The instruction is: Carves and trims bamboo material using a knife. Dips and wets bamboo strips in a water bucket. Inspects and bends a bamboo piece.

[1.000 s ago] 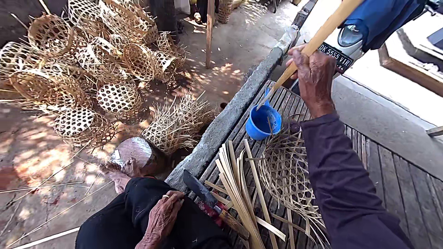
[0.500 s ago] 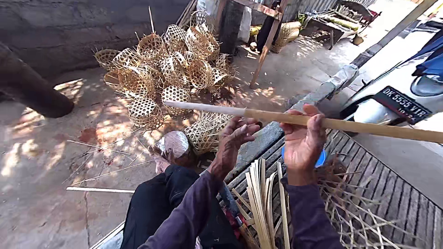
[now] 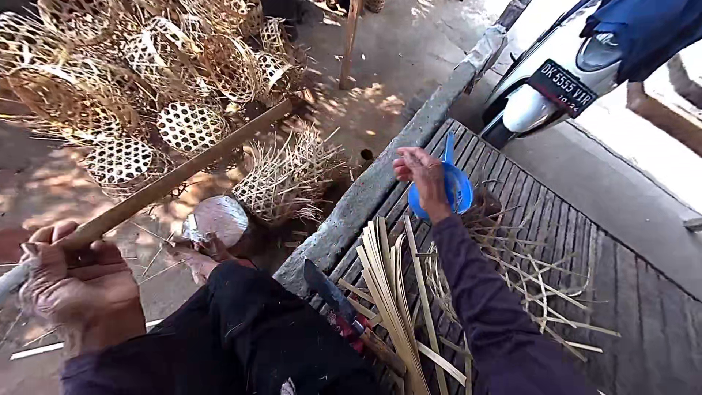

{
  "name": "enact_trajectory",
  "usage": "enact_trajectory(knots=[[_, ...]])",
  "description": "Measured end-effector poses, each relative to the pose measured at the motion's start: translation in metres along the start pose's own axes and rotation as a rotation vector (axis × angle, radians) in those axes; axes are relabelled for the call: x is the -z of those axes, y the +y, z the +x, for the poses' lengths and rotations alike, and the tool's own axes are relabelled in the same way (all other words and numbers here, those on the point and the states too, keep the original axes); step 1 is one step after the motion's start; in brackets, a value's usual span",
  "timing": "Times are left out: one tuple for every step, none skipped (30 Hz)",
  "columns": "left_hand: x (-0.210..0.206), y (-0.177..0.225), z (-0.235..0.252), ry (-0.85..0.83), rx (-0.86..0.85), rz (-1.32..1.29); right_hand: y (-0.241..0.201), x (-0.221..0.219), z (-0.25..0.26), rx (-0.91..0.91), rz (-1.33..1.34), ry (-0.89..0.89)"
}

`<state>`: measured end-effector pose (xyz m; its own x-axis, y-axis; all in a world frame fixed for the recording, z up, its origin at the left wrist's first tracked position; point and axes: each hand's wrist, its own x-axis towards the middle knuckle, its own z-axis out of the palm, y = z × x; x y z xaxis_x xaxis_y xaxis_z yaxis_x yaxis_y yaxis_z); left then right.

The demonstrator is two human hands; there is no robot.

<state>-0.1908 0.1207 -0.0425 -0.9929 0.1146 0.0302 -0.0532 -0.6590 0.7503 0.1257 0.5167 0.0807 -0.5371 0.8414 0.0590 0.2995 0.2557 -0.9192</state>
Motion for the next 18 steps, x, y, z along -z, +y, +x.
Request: enact_trajectory(knots=[[0.01, -0.002, -0.001, 0.012, 0.012, 0.002, 0.012, 0.019, 0.012, -0.024, -0.016, 0.063], [0.012, -0.006, -0.008, -0.011, 0.023, 0.011, 0.02, 0.034, 0.021, -0.013, -0.054, 0.1], [0.003, -0.011, -0.019, -0.051, 0.033, 0.044, 0.023, 0.042, 0.024, 0.03, -0.115, 0.11], [-0.024, -0.011, -0.034, -0.032, 0.045, 0.107, 0.019, 0.04, 0.024, 0.098, -0.184, 0.092], [-0.056, -0.011, -0.047, -0.013, 0.055, 0.177, 0.011, 0.032, 0.022, 0.177, -0.258, 0.056], [-0.082, -0.015, -0.056, -0.03, 0.066, 0.231, 0.0, 0.02, 0.017, 0.264, -0.331, 0.012], [-0.103, -0.018, -0.062, -0.08, 0.061, 0.273, -0.009, 0.008, 0.014, 0.366, -0.399, -0.029], [-0.12, -0.021, -0.063, -0.142, 0.031, 0.291, -0.015, -0.006, 0.013, 0.455, -0.439, -0.057], [-0.136, -0.021, -0.06, -0.187, -0.017, 0.295, -0.017, -0.018, 0.016, 0.512, -0.442, -0.061], [-0.148, -0.019, -0.054, -0.216, -0.064, 0.292, -0.014, -0.026, 0.022, 0.512, -0.428, -0.053], [-0.157, -0.015, -0.046, -0.215, -0.108, 0.283, -0.008, -0.028, 0.03, 0.458, -0.401, -0.03], [-0.161, -0.011, -0.035, -0.188, -0.148, 0.269, 0.002, -0.026, 0.039, 0.361, -0.358, 0.003], [-0.16, -0.007, -0.023, -0.158, -0.173, 0.257, 0.016, -0.019, 0.047, 0.241, -0.295, 0.054], [-0.156, -0.005, -0.01, -0.129, -0.185, 0.244, 0.033, -0.009, 0.054, 0.119, -0.216, 0.12], [-0.148, -0.003, 0.003, -0.104, -0.182, 0.238, 0.05, 0.003, 0.061, -0.005, -0.128, 0.192], [-0.137, 0.0, 0.014, -0.11, -0.165, 0.254, 0.069, 0.013, 0.065, -0.118, -0.051, 0.249], [-0.123, 0.001, 0.024, -0.162, -0.149, 0.275, 0.088, 0.023, 0.064, -0.218, 0.015, 0.271], [-0.113, 0.0, 0.033, -0.281, -0.137, 0.29, 0.104, 0.033, 0.067, -0.315, 0.069, 0.323]])
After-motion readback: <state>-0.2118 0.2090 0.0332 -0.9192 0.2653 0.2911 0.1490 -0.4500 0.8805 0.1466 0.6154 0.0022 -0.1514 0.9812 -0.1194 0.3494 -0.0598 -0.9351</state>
